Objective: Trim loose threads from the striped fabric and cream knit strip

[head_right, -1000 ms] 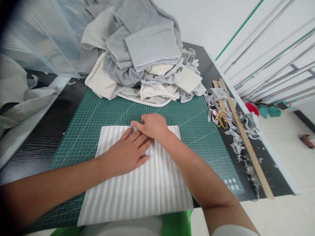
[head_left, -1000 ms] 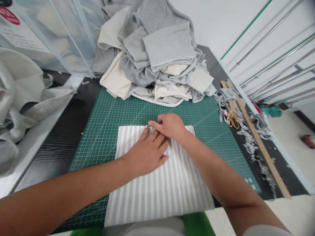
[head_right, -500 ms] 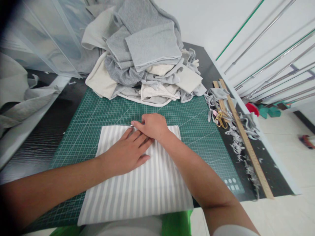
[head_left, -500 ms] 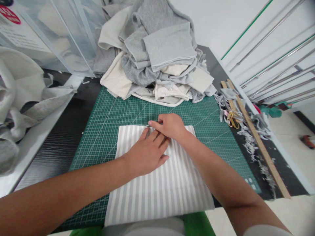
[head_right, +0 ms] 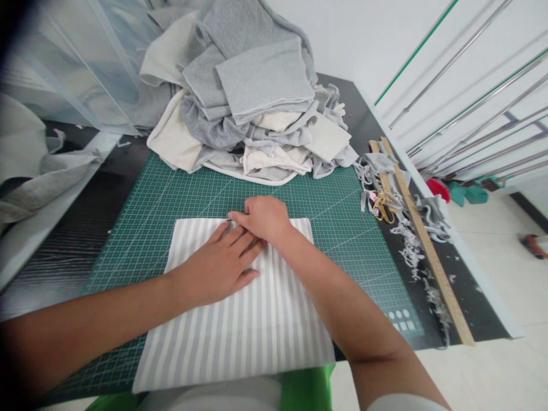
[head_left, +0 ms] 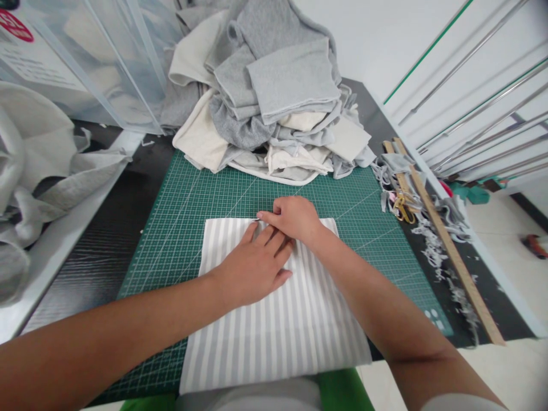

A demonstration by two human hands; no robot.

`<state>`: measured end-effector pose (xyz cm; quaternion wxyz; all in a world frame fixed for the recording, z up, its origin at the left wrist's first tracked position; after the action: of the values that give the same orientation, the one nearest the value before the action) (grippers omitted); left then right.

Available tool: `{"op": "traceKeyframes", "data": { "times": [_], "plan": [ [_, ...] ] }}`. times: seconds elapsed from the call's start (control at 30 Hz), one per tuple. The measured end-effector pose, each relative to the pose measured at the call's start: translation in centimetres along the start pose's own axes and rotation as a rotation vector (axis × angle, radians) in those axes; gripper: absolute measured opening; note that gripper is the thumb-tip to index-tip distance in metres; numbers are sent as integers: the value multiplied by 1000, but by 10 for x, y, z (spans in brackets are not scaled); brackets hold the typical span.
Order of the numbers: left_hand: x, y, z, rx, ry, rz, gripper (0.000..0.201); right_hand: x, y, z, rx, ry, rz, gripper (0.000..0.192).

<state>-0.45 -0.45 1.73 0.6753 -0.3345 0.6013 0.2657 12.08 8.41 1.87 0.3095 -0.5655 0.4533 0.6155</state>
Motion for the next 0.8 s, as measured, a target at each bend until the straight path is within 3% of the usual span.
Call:
{"op": "traceKeyframes", "data": {
  "times": [0.4,0.8],
  "plan": [
    [1,-4,-4,-61,12,38,52,2,-1,0,2,-44,-5,58],
    [1,-3,-4,-49,16,29,53,-1,1,0,-21,-1,-2,58]
  ]
}}
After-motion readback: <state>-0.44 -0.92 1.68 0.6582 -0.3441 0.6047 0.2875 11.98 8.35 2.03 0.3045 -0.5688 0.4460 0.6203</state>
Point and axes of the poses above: each hand's wrist, its own z-axis towards the middle knuckle, its own x-axis out of the palm, y = z × x, the point moved 2 cm from there along z, towards the middle knuckle, and after that the axes turned 9 degrees about -x, right-handed, at the moved point
